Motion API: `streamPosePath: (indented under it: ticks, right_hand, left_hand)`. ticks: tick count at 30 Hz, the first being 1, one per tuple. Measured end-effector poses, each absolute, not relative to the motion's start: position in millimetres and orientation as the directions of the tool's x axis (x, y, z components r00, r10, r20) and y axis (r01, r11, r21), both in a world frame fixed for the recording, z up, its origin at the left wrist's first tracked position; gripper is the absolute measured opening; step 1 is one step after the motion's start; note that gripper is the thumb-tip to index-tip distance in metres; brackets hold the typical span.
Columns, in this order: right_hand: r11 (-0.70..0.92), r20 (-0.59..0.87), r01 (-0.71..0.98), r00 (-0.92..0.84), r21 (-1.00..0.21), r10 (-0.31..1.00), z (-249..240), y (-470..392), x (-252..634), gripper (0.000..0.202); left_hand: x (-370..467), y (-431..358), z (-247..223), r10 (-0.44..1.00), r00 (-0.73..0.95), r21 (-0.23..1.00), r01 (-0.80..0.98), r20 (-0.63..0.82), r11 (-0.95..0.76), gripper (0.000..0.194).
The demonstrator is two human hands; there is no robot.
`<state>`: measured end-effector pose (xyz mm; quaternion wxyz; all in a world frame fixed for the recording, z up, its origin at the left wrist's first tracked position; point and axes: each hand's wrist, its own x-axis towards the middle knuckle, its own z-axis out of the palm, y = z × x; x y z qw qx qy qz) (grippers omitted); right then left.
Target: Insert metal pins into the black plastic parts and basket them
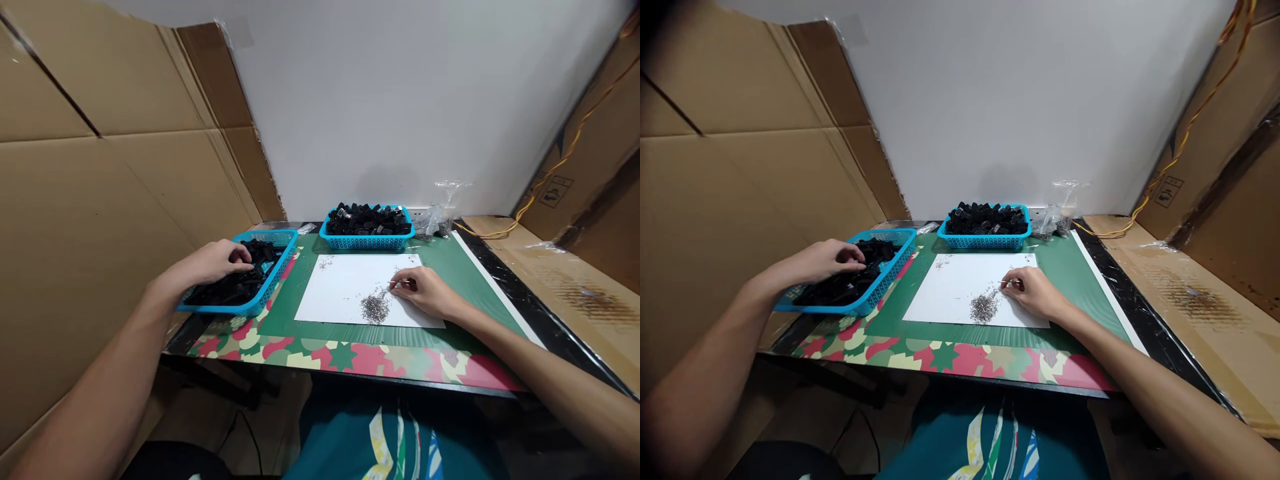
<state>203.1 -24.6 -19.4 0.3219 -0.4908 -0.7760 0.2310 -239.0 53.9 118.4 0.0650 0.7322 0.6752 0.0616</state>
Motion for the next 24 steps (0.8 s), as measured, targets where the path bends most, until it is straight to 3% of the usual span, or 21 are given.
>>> streamPosePath:
  ticks: [4,9,14,16,20,24]
  right_hand:
    - [0.384,0.214,0.630,-0.331,-0.675,0.919,-19.6,-24.9,203.6,0.013]
    - [0.420,0.223,0.651,-0.366,-0.633,0.904,-24.9,-26.9,203.5,0.016]
    - [0.397,0.224,0.616,-0.341,-0.680,0.913,-25.0,-27.9,207.5,0.019]
    - [0.384,0.219,0.582,-0.336,-0.717,0.916,-22.1,-27.6,209.8,0.019]
    - [0.347,0.216,0.396,-0.338,-0.850,0.916,-15.4,-27.9,211.4,0.022]
    - [0.260,0.191,0.150,-0.364,-0.954,0.912,-9.3,-31.3,208.4,0.031]
  left_hand:
    - [-247.8,54.9,103.8,0.980,0.135,0.198,0.975,-0.147,-0.105,0.019]
    - [-252.9,59.7,96.2,0.976,0.143,0.150,0.982,-0.167,-0.119,0.020]
    - [-241.0,54.7,102.1,0.977,0.166,0.037,0.986,-0.132,-0.162,0.052]
    - [-231.4,50.0,104.2,0.974,0.162,-0.048,0.984,-0.160,-0.171,0.056]
    - [-212.3,42.1,106.6,0.964,0.134,-0.221,0.958,-0.229,-0.185,0.042]
    - [-203.7,38.9,109.2,0.971,0.116,-0.289,0.941,-0.209,-0.175,0.036]
